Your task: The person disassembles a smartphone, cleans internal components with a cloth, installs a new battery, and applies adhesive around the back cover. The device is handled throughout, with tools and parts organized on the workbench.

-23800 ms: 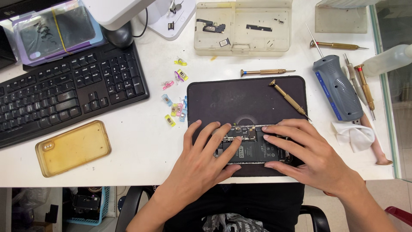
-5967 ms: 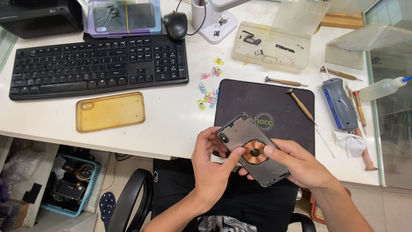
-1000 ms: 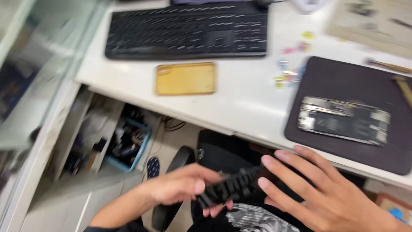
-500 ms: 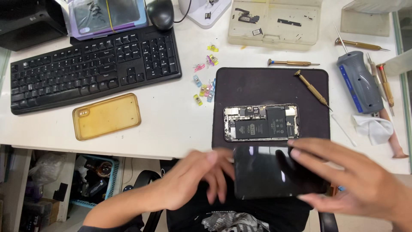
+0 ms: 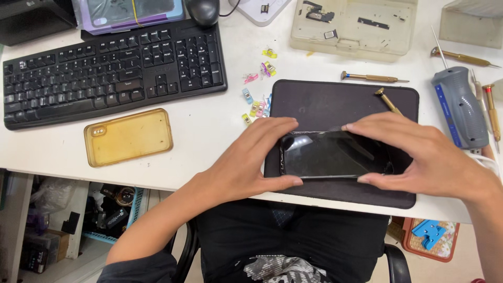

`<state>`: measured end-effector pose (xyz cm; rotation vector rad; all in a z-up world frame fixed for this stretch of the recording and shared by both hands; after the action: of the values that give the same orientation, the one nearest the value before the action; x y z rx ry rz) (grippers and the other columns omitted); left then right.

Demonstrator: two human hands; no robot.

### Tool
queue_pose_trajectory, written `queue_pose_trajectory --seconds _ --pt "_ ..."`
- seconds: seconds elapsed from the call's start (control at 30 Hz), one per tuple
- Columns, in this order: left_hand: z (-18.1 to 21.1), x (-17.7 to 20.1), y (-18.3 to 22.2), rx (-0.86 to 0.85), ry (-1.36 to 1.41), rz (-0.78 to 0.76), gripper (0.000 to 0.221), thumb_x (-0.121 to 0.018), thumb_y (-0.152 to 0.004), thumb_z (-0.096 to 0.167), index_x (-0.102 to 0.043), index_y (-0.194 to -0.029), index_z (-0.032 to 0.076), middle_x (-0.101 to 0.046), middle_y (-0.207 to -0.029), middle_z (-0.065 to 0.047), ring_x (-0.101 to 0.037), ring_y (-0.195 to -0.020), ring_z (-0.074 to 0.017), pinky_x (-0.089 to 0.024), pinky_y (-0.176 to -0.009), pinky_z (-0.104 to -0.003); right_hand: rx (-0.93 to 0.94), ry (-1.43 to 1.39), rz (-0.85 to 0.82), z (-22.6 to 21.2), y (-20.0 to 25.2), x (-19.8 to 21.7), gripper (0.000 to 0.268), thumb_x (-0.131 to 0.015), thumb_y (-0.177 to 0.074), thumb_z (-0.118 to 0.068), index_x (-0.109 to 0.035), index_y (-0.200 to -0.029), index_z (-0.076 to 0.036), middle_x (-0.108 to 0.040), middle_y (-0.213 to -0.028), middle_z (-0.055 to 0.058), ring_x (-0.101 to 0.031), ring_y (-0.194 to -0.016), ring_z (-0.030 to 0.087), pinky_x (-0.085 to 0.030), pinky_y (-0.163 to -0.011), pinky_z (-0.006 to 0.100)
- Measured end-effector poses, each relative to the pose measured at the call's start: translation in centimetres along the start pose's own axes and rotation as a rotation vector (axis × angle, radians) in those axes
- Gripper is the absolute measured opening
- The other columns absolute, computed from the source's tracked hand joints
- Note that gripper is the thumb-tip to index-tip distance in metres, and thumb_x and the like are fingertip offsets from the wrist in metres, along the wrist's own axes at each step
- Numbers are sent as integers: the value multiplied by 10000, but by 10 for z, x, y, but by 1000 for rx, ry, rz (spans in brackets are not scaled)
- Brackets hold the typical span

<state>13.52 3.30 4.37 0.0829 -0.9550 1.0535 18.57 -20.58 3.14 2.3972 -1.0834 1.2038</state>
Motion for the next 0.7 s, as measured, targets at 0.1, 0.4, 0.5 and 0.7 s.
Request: queue_pose_trajectory --seconds 0.1,0.4,0.5,0.7 --pt "-2 -5 1 -1 -32 -32 815 -853 -843 394 -490 -1434 -34 -555 -1431 -198 -523 -1364 -363 -441 -1161 -461 146 66 48 -10 1 -3 829 -889 -623 -285 -613 -1380 -88 -672 -1342 87 -637 -1241 266 -526 -1045 387" --pt "-1 -10 6 -61 -112 -64 727 -829 -861 312 -508 -1405 -48 -554 -1435 -193 -524 -1354 -368 -462 -1147 -457 200 233 101 -15 8 -16 746 -882 -632 -335 -654 -1301 -95 -656 -1356 80 -630 -1232 268 -537 -1032 386" --pt "1 -11 6 -78 -146 -74 735 -821 -864 319 -507 -1408 -62 -552 -1442 -203 -530 -1347 -365 -472 -1137 -446 211 271 100 -15 9 -18 738 -879 -631 -350 -662 -1290 -97 -657 -1366 76 -629 -1223 266 -553 -1004 385" --pt "6 -14 7 -159 -296 -73 729 -804 -881 353 -515 -1362 -112 -565 -1416 -252 -542 -1314 -373 -478 -1116 -434 196 309 54 -14 9 -21 603 -853 -649 -342 -716 -1207 -159 -666 -1340 28 -627 -1209 238 -559 -964 387"
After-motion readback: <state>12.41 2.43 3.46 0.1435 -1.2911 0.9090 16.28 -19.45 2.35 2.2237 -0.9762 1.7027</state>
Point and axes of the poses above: each hand's wrist, its own y-axis away from the middle knuckle, its own x-axis out of the back of the hand, z = x × y, the point moved 7 cm from there along -y, towards the middle knuckle
